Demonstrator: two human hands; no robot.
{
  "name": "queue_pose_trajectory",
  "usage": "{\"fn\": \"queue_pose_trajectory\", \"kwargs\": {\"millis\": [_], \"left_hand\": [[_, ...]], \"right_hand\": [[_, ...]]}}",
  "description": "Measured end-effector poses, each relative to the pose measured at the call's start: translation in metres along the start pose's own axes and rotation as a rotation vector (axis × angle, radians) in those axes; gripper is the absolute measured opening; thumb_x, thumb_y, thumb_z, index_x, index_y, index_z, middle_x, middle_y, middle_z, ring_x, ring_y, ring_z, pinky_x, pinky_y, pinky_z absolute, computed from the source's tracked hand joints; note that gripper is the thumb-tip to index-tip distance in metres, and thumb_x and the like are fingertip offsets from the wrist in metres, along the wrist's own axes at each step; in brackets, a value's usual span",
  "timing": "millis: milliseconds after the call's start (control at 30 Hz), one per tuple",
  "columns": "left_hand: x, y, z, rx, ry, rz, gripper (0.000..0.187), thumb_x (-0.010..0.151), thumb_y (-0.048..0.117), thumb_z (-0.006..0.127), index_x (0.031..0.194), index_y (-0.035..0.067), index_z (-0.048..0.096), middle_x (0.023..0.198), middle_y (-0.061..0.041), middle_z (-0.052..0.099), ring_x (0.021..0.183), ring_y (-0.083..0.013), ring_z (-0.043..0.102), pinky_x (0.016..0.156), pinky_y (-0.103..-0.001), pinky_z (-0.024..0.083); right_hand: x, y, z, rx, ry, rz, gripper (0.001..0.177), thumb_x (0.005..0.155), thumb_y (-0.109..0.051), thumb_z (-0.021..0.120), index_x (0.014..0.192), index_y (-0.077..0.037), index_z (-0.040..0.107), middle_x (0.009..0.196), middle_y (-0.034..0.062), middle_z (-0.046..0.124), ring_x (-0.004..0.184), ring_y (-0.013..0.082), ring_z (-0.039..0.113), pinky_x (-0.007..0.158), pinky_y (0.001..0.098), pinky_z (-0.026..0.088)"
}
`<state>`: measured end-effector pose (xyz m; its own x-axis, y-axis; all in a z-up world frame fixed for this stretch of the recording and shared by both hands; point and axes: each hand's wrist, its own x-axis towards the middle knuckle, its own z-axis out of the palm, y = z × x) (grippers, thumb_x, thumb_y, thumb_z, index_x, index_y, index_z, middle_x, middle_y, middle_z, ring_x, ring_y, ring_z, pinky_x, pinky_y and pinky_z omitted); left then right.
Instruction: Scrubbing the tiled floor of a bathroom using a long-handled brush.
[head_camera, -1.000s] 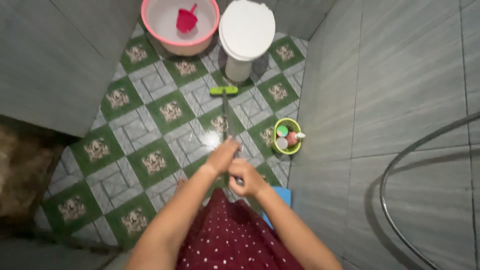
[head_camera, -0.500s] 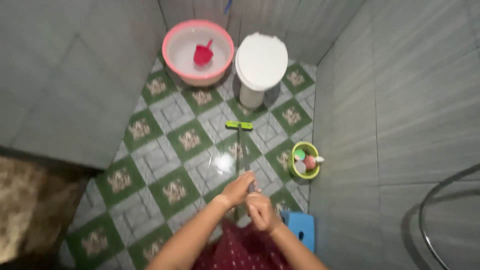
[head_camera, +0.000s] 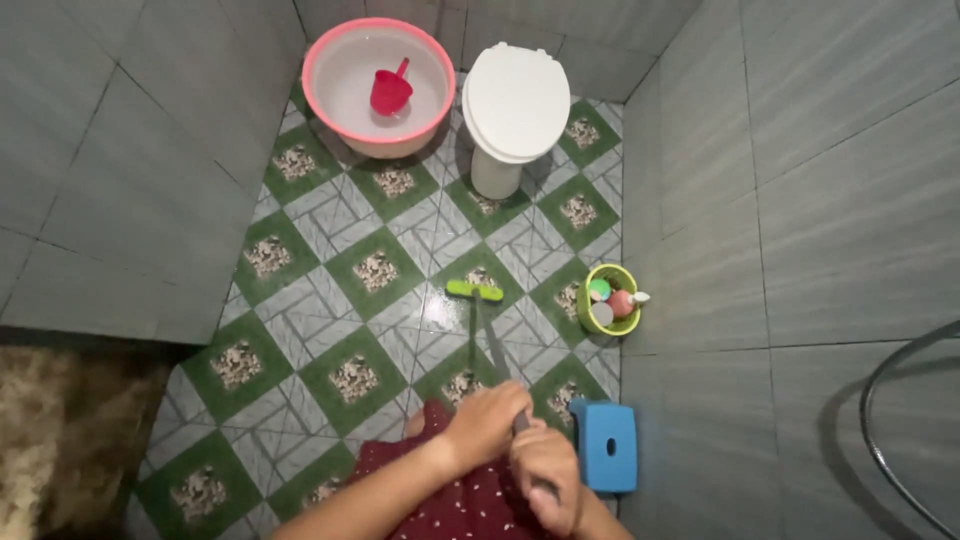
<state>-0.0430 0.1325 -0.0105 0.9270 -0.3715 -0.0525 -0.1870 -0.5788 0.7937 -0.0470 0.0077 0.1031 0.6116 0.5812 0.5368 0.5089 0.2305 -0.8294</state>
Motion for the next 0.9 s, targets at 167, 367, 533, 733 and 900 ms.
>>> {"fn": "queue_pose_trajectory", "kwargs": {"millis": [167,367,533,733,900], "left_hand": [[0.075,-0.064,-0.020,-0.278,-0.035,-0.181,0.015,0.096,0.029,0.047,0.096,0.015,0.050,0.100,-0.008,0.055,0.096,-0.0272,0.053,0.084,-0.038,0.049],[0.074,-0.128,0.019,0.017,0.007,-0.038,0.032,0.087,0.022,0.069,0.113,0.013,0.052,0.121,-0.015,0.057,0.126,-0.0383,0.053,0.101,-0.050,0.050],[-0.011,0.013,-0.066,-0.046,-0.117,-0.091,0.032,0.099,0.044,0.061,0.092,0.013,0.058,0.098,-0.003,0.061,0.087,-0.0183,0.060,0.088,-0.038,0.050],[0.002,-0.023,-0.050,-0.062,-0.037,-0.047,0.018,0.098,0.008,0.062,0.082,0.015,0.063,0.088,-0.004,0.062,0.079,-0.0193,0.059,0.065,-0.033,0.051],[0.077,-0.138,-0.037,0.030,-0.121,-0.218,0.037,0.074,0.005,0.077,0.102,0.009,0.052,0.112,-0.011,0.051,0.092,-0.0293,0.056,0.075,-0.042,0.048]], "right_hand": [[-0.011,0.109,-0.013,-0.216,0.088,0.013,0.043,0.101,-0.029,0.039,0.063,-0.012,0.049,0.062,0.0057,0.054,0.055,0.0252,0.050,0.058,0.0371,0.043],[0.003,0.117,0.004,-0.248,0.083,0.075,0.047,0.104,-0.032,0.041,0.060,-0.015,0.046,0.057,0.0050,0.047,0.054,0.0276,0.047,0.056,0.0374,0.041],[0.039,-0.020,0.024,-0.048,0.002,0.058,0.051,0.108,-0.030,0.031,0.063,-0.010,0.042,0.060,0.0081,0.047,0.053,0.0259,0.041,0.058,0.0405,0.031],[0.013,0.036,0.024,0.123,0.027,0.095,0.052,0.108,-0.035,0.034,0.063,-0.014,0.049,0.062,0.0044,0.051,0.056,0.0246,0.047,0.060,0.0395,0.037],[0.016,0.149,0.018,-0.170,-0.061,0.088,0.038,0.102,-0.016,0.033,0.066,-0.010,0.043,0.067,0.0049,0.045,0.064,0.0252,0.041,0.067,0.0409,0.032]]}}
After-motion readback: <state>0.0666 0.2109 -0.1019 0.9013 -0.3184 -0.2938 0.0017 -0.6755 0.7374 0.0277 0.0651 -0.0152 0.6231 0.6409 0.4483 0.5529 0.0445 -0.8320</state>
